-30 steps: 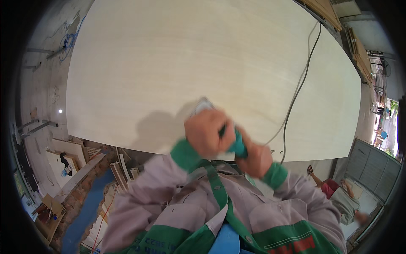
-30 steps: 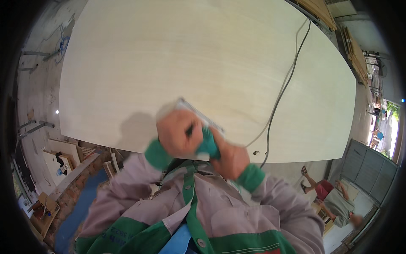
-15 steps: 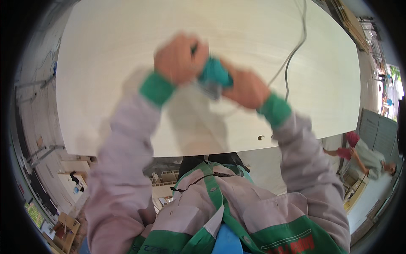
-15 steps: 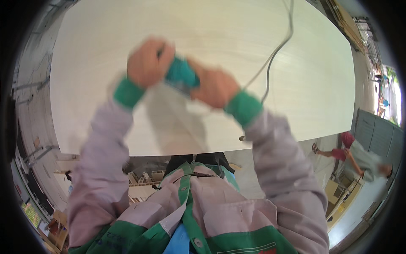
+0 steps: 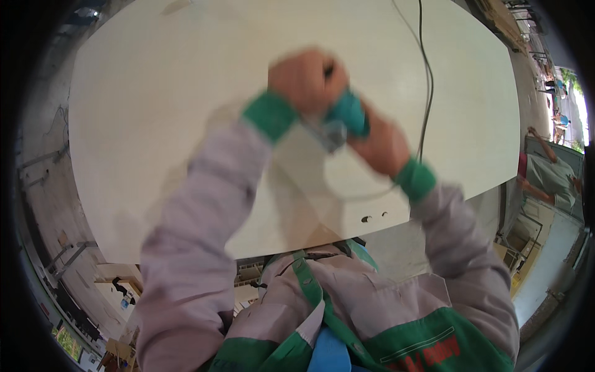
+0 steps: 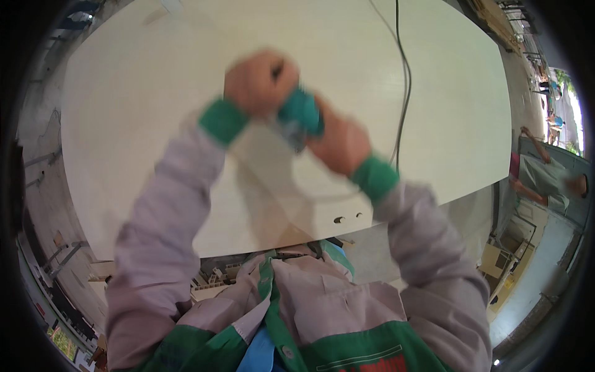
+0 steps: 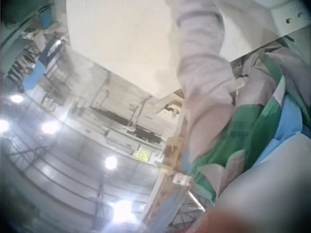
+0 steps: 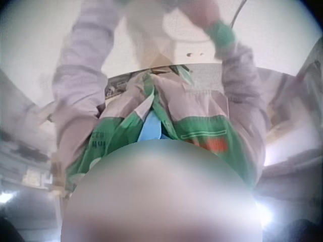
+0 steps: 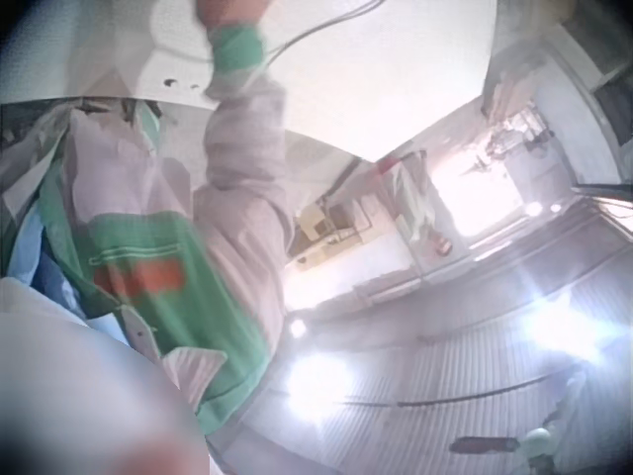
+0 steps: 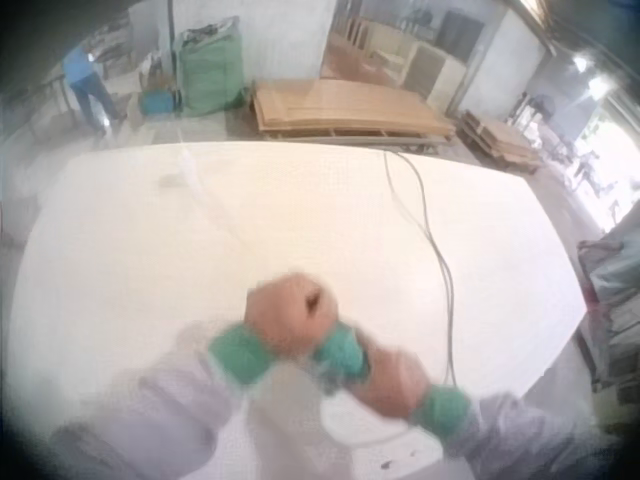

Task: The person uses an electric sander to smooth the surface of a large wooden board on a workbench. They move the sander across the board in various directions, occasionally adjusting their grip and position to cover different areas.

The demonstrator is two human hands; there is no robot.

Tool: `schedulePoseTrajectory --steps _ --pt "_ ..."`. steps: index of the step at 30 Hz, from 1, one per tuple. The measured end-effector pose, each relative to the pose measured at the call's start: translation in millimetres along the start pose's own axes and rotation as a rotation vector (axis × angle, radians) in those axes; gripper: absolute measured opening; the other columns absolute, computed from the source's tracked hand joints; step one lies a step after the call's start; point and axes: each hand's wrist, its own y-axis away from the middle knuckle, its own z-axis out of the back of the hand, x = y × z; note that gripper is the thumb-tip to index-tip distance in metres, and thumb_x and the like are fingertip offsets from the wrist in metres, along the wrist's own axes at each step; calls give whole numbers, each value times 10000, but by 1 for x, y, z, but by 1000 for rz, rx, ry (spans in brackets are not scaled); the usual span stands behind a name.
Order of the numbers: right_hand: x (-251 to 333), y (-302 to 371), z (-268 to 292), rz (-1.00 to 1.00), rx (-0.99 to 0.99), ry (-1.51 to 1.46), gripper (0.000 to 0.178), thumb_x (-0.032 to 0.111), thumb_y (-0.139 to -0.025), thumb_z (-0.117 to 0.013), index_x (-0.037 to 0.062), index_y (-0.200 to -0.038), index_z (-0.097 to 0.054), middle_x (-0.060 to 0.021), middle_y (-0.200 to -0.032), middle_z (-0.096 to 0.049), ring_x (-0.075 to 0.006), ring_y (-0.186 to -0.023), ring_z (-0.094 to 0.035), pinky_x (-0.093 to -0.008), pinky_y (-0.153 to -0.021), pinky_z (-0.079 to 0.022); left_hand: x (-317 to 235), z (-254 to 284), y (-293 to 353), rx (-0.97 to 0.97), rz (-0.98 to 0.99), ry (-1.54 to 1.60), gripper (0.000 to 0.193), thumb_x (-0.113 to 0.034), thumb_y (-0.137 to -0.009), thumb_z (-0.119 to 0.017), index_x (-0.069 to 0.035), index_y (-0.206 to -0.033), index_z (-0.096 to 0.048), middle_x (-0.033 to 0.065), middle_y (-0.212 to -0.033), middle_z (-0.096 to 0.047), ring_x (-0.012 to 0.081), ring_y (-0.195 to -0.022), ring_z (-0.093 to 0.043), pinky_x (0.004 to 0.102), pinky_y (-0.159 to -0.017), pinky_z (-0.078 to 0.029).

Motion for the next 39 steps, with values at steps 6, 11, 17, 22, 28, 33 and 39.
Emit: schedulePoseTrajectory --steps 6,11,17,22,28,33,39 --pt "-55 -106 80 -99 249 -49 579 210 -778 -694 105 -1338 -591 -166 -875 -713 -293 -763 -661 -412 -743 -549 -17 -35 -113 78 115 -122 410 -369 -954 -509 -44 -909 -754 196 -964 -745 399 -900 -696 501 -830 -534" --pt "-67 27 63 -75 269 -68 837 85 -725 -726 61 -1520 -466 -210 -1238 -694 -334 -1119 -689 -389 -965 -534 -61 -62 13 70 35 30 307 -378 -864 -610 -128 -889 -785 175 -947 -741 386 -868 -715 494 -779 -575" --pt "29 148 -4 -54 489 -63 960 110 -708 -750 112 -1590 -372 -266 -887 -710 -473 -852 -700 -513 -753 -570 -61 10 214 -151 24 169 85 -193 -840 -726 -115 -834 -691 76 -800 -612 278 -706 -647 415 -594 -519" --pt "142 124 -81 141 534 21 952 225 -750 -742 153 -1602 -325 -240 -821 -714 -441 -750 -708 -527 -700 -573 32 132 252 -246 26 98 66 -109 -842 -706 -80 -785 -690 104 -720 -613 300 -655 -630 406 -592 -514" --pt "244 -95 -74 343 172 52 622 301 -790 -723 158 -1384 -604 -247 -996 -740 -400 -906 -729 -508 -800 -564 142 224 59 -111 223 -97 383 -447 -949 -557 -120 -903 -750 119 -905 -741 333 -827 -708 452 -786 -547" --pt "249 -77 -73 338 343 -131 552 212 -800 -703 75 -1327 -613 -65 -791 -671 -150 -605 -596 -335 -569 -521 135 227 85 -151 211 -204 394 -435 -946 -539 -98 -884 -733 157 -924 -737 382 -890 -700 493 -813 -542" --pt "276 79 -147 296 663 90 996 250 -762 -724 175 -1633 -247 -297 -869 -707 -481 -825 -703 -556 -794 -566 102 247 309 -395 238 9 214 -247 -954 -629 -83 -830 -690 161 -794 -653 368 -724 -654 474 -647 -518"
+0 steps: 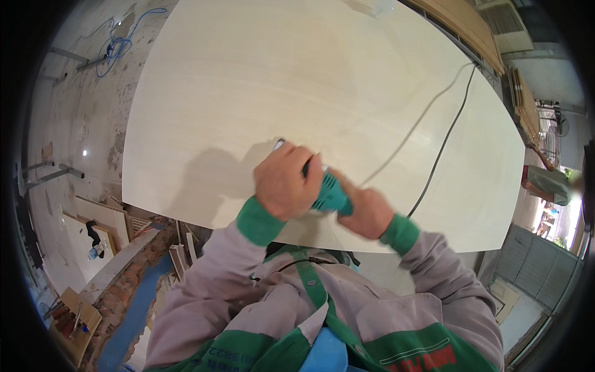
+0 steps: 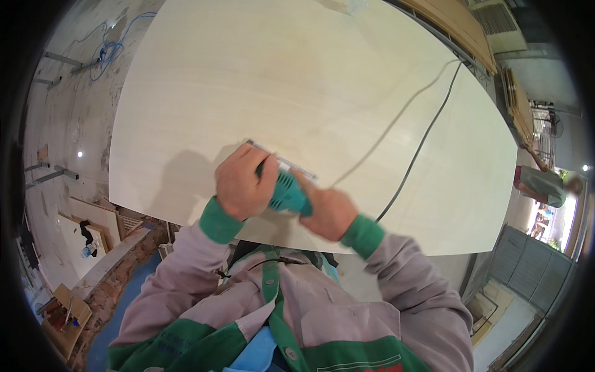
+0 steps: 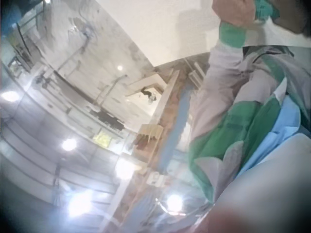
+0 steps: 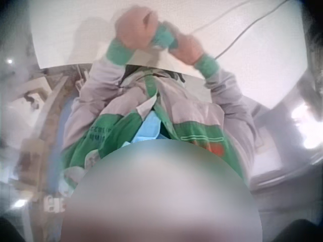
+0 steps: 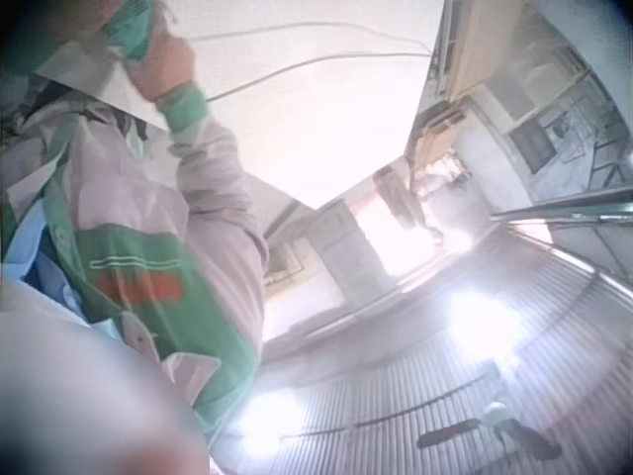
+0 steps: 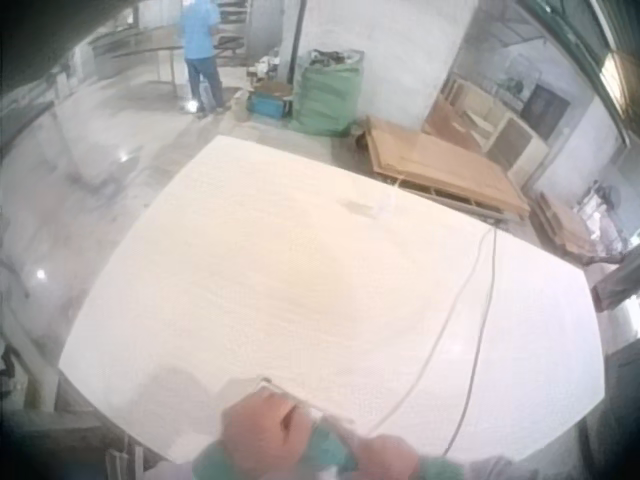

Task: The person uses an electric sander to smooth the surface of a large wooden board on a workbench. They move the sander across the board in various directions, occasionally adjusting their grip and position to cover different areas.

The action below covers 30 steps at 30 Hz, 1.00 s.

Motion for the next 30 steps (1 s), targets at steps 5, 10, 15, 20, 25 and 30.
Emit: schedulePoseTrajectory --steps 5,10,15,20,25,30 --pt "38 -82 25 -72 -342 128 866 349 -793 -747 150 -1559 -398 -291 -974 -723 -475 -909 -706 -541 -839 -566 46 27 -95 51 -17 -55 284 -304 -965 -627 -90 -813 -733 173 -799 -691 362 -777 -689 443 -708 -548" --pt "38 -158 139 -109 -295 -73 451 247 -782 -687 67 -1194 -644 -95 -762 -641 -212 -632 -589 -387 -622 -507 61 -2 -229 -18 -31 -229 404 -373 -956 -516 -60 -918 -769 168 -959 -754 376 -904 -703 498 -845 -541" --pt "30 -105 78 84 -213 -168 459 171 -769 -688 50 -1208 -629 -78 -744 -649 -185 -624 -607 -359 -623 -524 59 8 -142 92 31 -185 423 -455 -932 -506 -130 -963 -774 148 -990 -761 392 -938 -713 516 -859 -553" --pt "81 -44 -52 200 117 123 1029 255 -751 -740 79 -1625 -226 -286 -934 -704 -461 -869 -698 -527 -790 -553 56 88 65 -113 29 -96 216 -176 -950 -649 -17 -811 -602 198 -769 -575 390 -678 -557 468 -620 -449" --pt "169 -40 -123 321 152 -205 972 226 -832 -686 -125 -1566 -154 -269 -947 -712 -451 -860 -701 -514 -803 -558 90 176 133 -115 461 -78 300 -229 -1048 -555 -21 -836 -597 31 -739 -540 118 -711 -469 319 -646 -410" --pt "155 -37 -126 412 170 -161 904 243 -863 -657 -120 -1557 -204 -264 -974 -721 -445 -902 -709 -511 -803 -558 103 180 136 -109 482 -115 336 -276 -1055 -522 -24 -844 -591 51 -761 -571 128 -751 -508 316 -698 -428"
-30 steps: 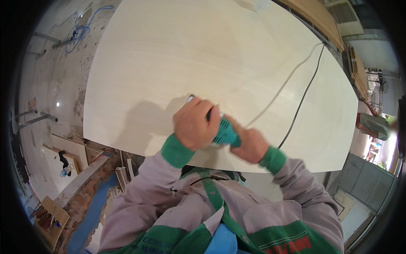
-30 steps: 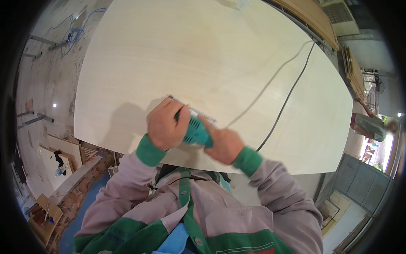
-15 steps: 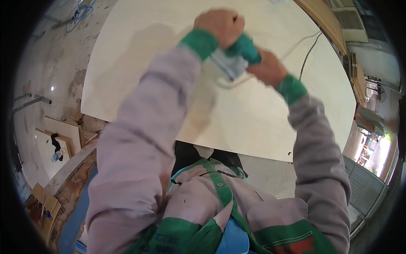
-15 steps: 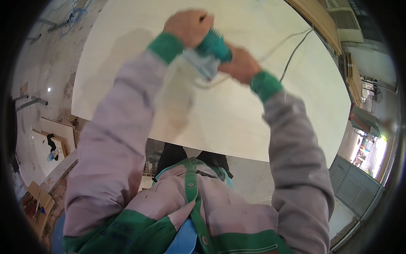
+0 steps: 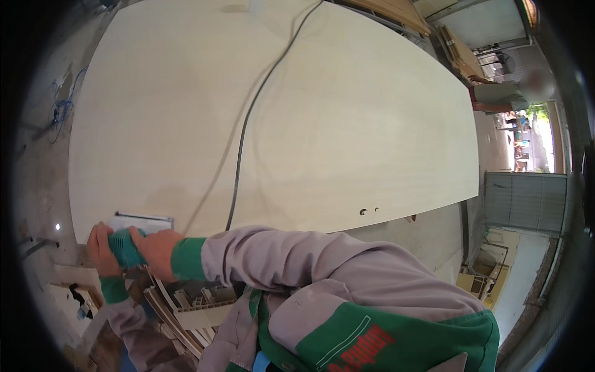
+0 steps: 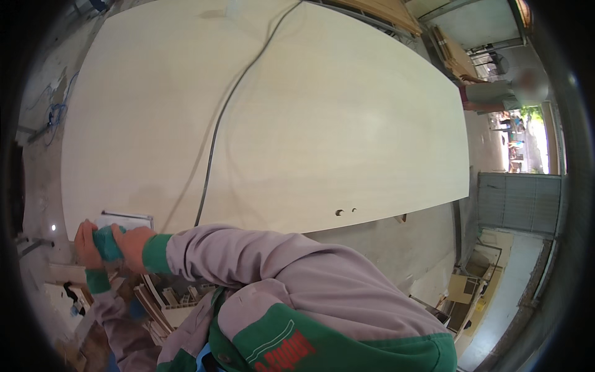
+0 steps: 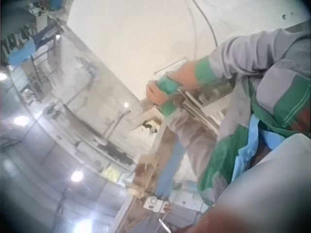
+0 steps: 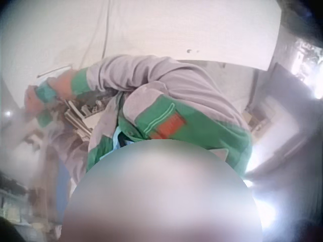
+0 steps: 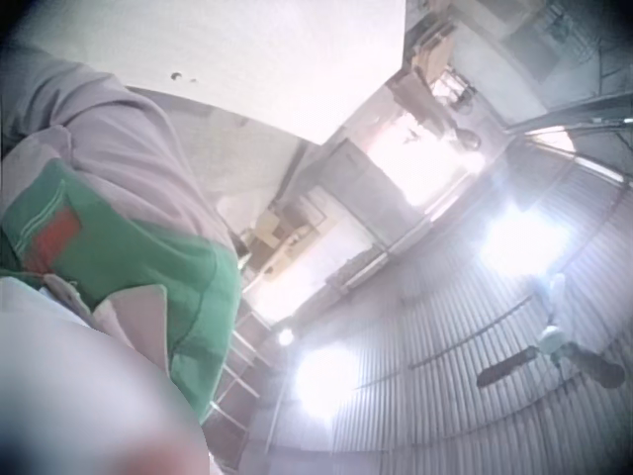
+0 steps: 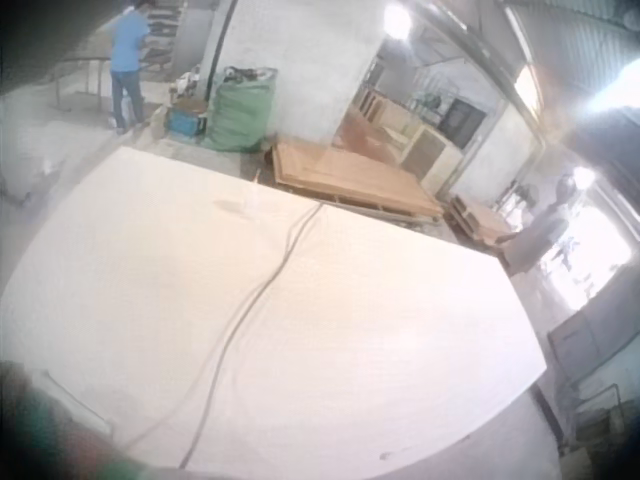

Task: The person uses an electric sander to smooth the surface of a large wooden board on a workbench. They move the sander across the board in various directions, occasionally adjusting their grip and position to cover different areas.

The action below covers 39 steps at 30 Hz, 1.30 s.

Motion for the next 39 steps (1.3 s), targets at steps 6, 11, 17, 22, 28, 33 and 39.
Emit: schedulePoseTrajectory --steps 6,11,17,22,28,33,39 --pt "-110 202 26 -48 -152 -6 922 291 -851 -673 -46 -1584 -226 -276 -960 -712 -453 -883 -702 -533 -802 -550 -102 -171 117 42 -199 112 257 -224 -1030 -560 -31 -864 -593 68 -756 -583 156 -709 -537 335 -671 -465" --pt "-199 414 54 -393 -160 138 885 325 -834 -688 130 -1608 -304 -261 -990 -722 -461 -881 -709 -524 -773 -571 -233 -351 226 142 -517 272 164 -186 -812 -716 -73 -919 -663 153 -836 -630 342 -762 -654 452 -645 -528" --pt "-237 543 63 -634 -163 112 853 61 -715 -729 -7 -1506 -416 -205 -932 -753 -379 -878 -762 -426 -754 -605 -297 -421 301 608 -573 357 230 -307 -956 -631 -90 -999 -692 145 -996 -628 333 -877 -687 466 -710 -561" --pt "-226 481 68 -418 -39 177 880 92 -729 -722 -51 -1519 -363 -241 -904 -738 -413 -871 -750 -442 -760 -599 -262 -368 285 421 -431 294 211 -305 -983 -608 -108 -983 -684 127 -939 -642 328 -806 -690 461 -665 -552" --pt "-132 263 58 -110 28 270 858 107 -784 -683 11 -1555 -318 -290 -931 -717 -509 -882 -698 -526 -761 -577 -165 -227 202 -88 -142 332 262 -318 -983 -630 -87 -879 -701 133 -837 -653 360 -767 -653 463 -660 -520" --pt "-38 84 34 3 52 313 804 164 -832 -667 44 -1548 -322 -317 -1021 -704 -526 -943 -678 -567 -808 -551 -75 -92 108 -306 -23 330 352 -377 -1000 -597 -78 -833 -682 152 -788 -679 393 -767 -661 477 -663 -515" --pt "63 -106 -8 74 -21 397 749 267 -845 -665 37 -1492 -364 -322 -1045 -700 -522 -983 -670 -572 -861 -532 58 50 -5 -270 65 226 423 -489 -998 -560 -121 -995 -768 123 -894 -748 293 -858 -716 410 -822 -546"
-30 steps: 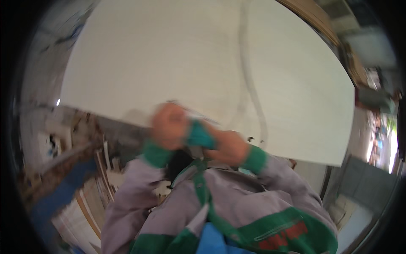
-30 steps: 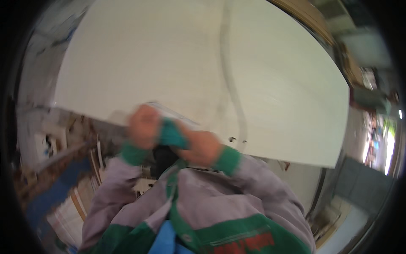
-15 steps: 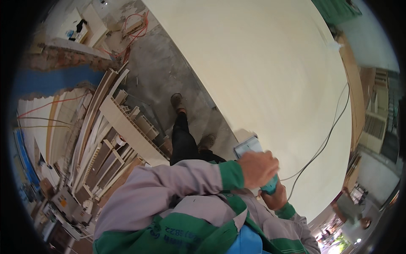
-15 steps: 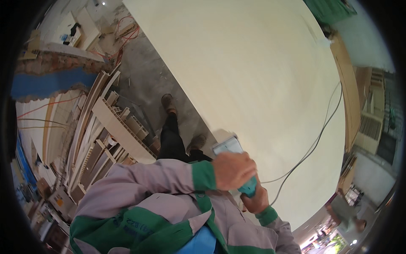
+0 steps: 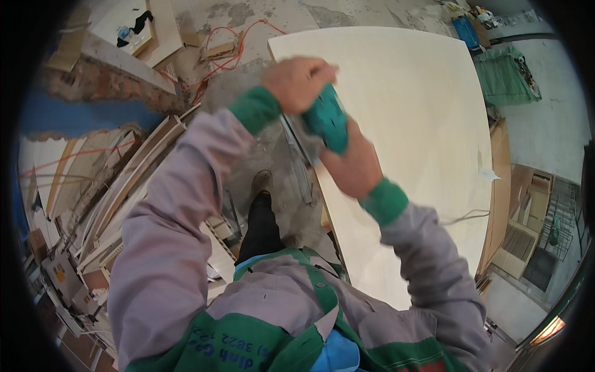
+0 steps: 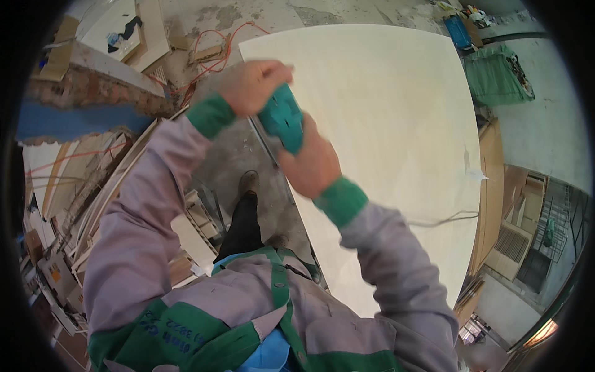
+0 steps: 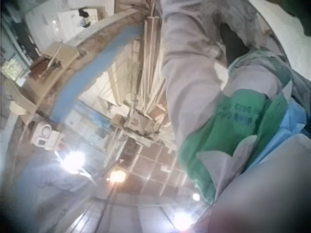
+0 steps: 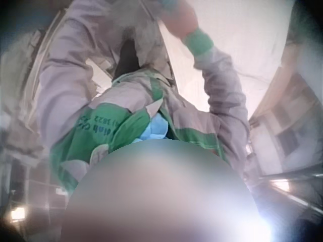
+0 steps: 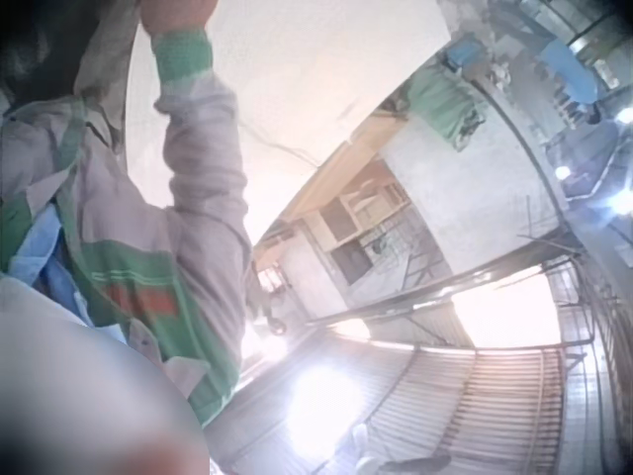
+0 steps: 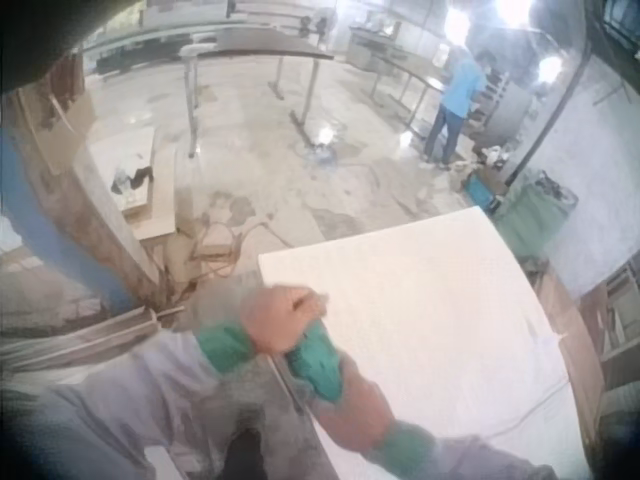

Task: The person uses an electric sander to smooth the surface of a large wooden board on a workbench. They move the sander across the board in various directions, occasionally adjusting their grip and position to cover different areas.

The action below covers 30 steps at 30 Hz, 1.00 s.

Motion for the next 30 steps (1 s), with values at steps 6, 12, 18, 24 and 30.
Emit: schedulePoseTrajectory --steps 6,12,18,24,30 --pt "63 -186 9 186 -179 195 821 355 -896 -660 81 -1570 -280 -282 -1000 -721 -452 -991 -702 -530 -893 -552 94 113 -191 -176 -547 -689 283 -257 -979 -551 -81 -1116 -726 171 -1146 -720 361 -1050 -675 457 -935 -517" --pt "31 -138 35 176 -40 158 861 404 -940 -666 163 -1640 -227 -272 -1084 -686 -469 -976 -683 -531 -863 -545 50 67 -167 -98 -151 -154 477 -457 -1036 -492 -50 -1082 -736 91 -958 -733 219 -921 -674 356 -873 -508" --pt "-21 72 21 -17 12 147 915 391 -928 -701 210 -1661 -184 -264 -1113 -621 -449 -795 -687 -543 -691 -562 -59 -68 44 26 63 -7 391 -384 -1086 -470 -80 -1047 -714 144 -954 -730 336 -919 -714 418 -823 -536" --pt "-56 53 60 -210 -68 169 961 355 -887 -728 227 -1654 -163 -312 -1075 -615 -488 -866 -690 -553 -746 -576 -67 -125 26 -105 84 96 449 -417 -1087 -491 -53 -1319 -614 194 -1215 -681 376 -1145 -653 423 -971 -507" --pt "-171 -31 170 -355 -301 229 1007 416 -871 -703 210 -1663 -115 -238 -1171 -731 -406 -1053 -719 -494 -953 -548 3 -94 -24 -505 -42 -461 763 -486 -963 -693 60 -1444 -461 268 -1431 -542 390 -1345 -518 486 -1132 -396"
